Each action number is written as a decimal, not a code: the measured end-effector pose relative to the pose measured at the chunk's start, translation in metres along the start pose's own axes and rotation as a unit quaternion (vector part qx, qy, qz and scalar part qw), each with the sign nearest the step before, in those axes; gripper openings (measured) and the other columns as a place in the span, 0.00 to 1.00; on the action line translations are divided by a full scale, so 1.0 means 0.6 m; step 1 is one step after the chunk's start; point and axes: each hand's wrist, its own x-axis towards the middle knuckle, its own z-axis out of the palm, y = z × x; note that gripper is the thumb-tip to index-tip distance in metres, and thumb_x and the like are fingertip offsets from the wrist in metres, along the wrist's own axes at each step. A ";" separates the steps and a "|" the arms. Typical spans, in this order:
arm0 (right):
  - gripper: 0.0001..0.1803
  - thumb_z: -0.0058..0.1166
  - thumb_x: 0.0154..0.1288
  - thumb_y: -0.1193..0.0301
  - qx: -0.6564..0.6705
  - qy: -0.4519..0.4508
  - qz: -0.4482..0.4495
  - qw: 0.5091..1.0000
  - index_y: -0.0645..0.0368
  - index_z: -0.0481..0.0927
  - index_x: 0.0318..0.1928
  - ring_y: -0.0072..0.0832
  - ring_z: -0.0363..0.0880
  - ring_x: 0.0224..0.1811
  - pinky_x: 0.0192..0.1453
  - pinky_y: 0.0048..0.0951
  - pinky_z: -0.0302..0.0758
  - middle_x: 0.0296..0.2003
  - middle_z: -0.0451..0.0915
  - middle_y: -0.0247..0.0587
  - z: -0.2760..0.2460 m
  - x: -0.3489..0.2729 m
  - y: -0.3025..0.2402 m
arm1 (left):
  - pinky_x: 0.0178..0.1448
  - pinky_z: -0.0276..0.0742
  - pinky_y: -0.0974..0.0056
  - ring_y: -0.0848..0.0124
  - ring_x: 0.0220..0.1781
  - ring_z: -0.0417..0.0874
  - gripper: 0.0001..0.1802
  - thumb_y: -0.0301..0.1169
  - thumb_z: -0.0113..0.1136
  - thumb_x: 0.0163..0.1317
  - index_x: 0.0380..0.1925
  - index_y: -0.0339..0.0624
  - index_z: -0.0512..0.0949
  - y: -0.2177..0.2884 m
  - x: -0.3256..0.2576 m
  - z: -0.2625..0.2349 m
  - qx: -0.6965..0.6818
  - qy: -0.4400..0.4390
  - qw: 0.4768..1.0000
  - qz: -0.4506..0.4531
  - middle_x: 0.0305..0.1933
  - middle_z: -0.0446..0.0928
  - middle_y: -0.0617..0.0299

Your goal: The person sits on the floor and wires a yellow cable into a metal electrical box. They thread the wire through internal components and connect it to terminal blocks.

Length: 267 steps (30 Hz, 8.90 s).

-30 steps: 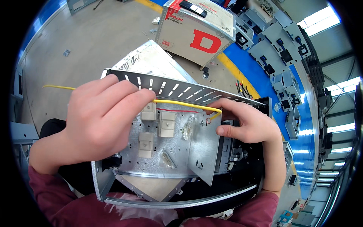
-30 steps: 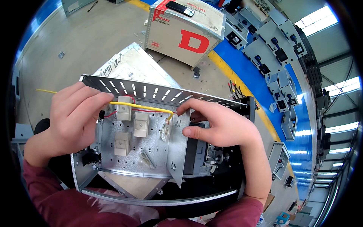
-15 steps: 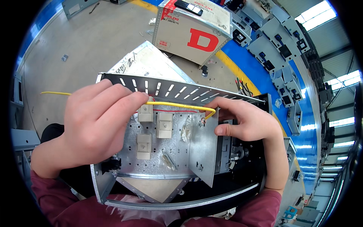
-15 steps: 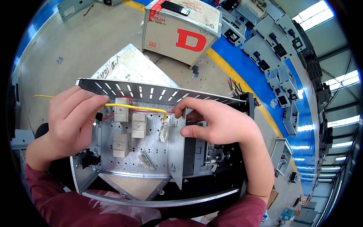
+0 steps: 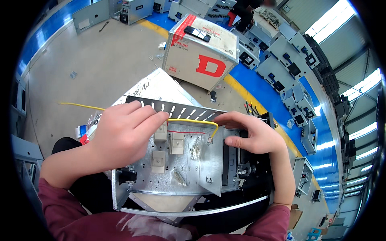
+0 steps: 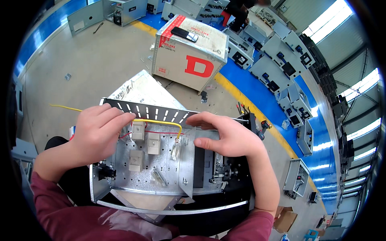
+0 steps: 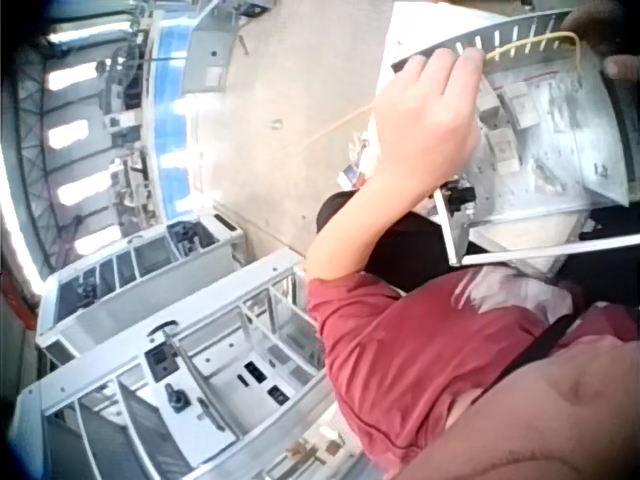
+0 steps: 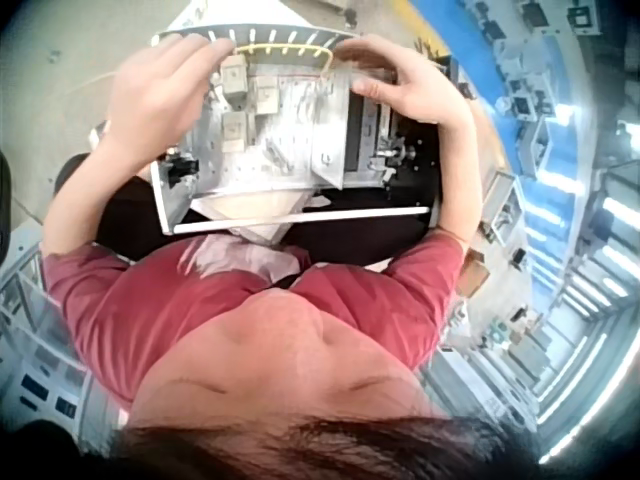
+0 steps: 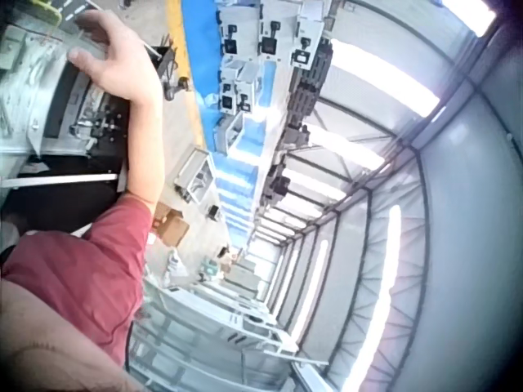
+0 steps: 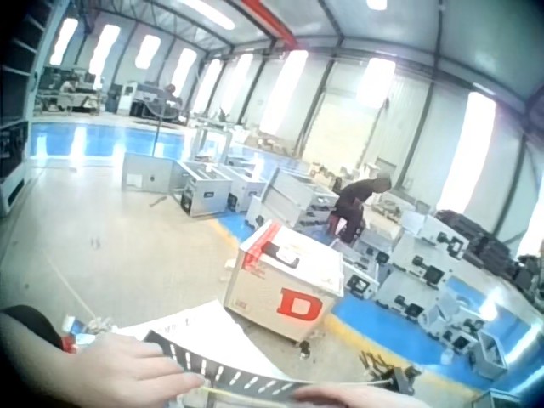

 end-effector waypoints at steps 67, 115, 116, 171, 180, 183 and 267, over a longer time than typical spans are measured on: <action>0.24 0.51 0.95 0.57 -0.199 -0.046 0.246 0.948 0.64 0.93 0.62 0.54 0.92 0.64 0.72 0.49 0.85 0.58 0.95 0.56 0.030 0.045 0.059 | 0.47 0.92 0.52 0.56 0.46 0.97 0.06 0.28 0.71 0.67 0.41 0.43 0.84 0.001 0.087 0.081 0.068 -0.302 0.946 0.099 0.37 0.90 0.57; 0.09 0.74 0.80 0.65 -0.361 0.303 -0.104 0.876 0.58 0.97 0.49 0.47 0.93 0.47 0.54 0.47 0.90 0.40 0.93 0.45 0.024 0.000 -0.007 | 0.34 0.82 0.56 0.62 0.36 0.88 0.21 0.28 0.77 0.45 0.42 0.43 0.82 0.012 0.073 0.076 0.116 -0.059 0.989 0.071 0.36 0.82 0.63; 0.09 0.74 0.80 0.66 -0.362 0.303 -0.103 0.876 0.59 0.97 0.49 0.48 0.94 0.47 0.54 0.48 0.90 0.40 0.93 0.46 0.023 0.000 -0.006 | 0.34 0.82 0.56 0.62 0.36 0.88 0.22 0.28 0.77 0.44 0.42 0.43 0.82 0.013 0.073 0.076 0.120 -0.068 0.988 0.065 0.35 0.81 0.63; 0.12 0.71 0.83 0.69 -0.057 0.393 -0.045 0.917 0.69 0.96 0.50 0.33 0.98 0.33 0.43 0.35 0.90 0.32 0.96 0.51 -0.001 0.030 0.031 | 0.44 0.93 0.51 0.58 0.35 0.98 0.19 0.21 0.66 0.73 0.59 0.23 0.92 0.097 0.251 0.064 -0.208 -0.242 0.912 -0.259 0.35 0.94 0.47; 0.13 0.71 0.82 0.69 -0.027 0.337 0.018 0.941 0.71 0.97 0.50 0.29 0.96 0.31 0.41 0.33 0.89 0.31 0.95 0.49 0.007 0.024 0.014 | 0.48 0.97 0.59 0.67 0.41 0.98 0.27 0.20 0.63 0.80 0.77 0.25 0.84 0.111 0.209 0.061 -0.420 -0.267 0.779 -0.381 0.57 0.95 0.50; 0.14 0.70 0.81 0.70 -0.003 0.316 0.030 0.948 0.71 0.97 0.51 0.28 0.96 0.31 0.41 0.33 0.89 0.31 0.96 0.49 0.015 0.023 0.010 | 0.50 0.97 0.59 0.67 0.43 0.98 0.27 0.21 0.62 0.81 0.77 0.25 0.83 0.104 0.192 0.061 -0.417 -0.275 0.768 -0.401 0.57 0.95 0.49; 0.18 0.69 0.84 0.58 -0.102 0.004 0.277 0.955 0.61 0.98 0.51 0.48 0.97 0.46 0.57 0.48 0.90 0.41 0.96 0.57 0.034 0.040 0.064 | 0.46 0.90 0.43 0.43 0.35 0.95 0.17 0.43 0.70 0.84 0.45 0.39 0.90 0.086 0.072 0.013 -0.208 -0.590 0.754 -0.202 0.33 0.92 0.49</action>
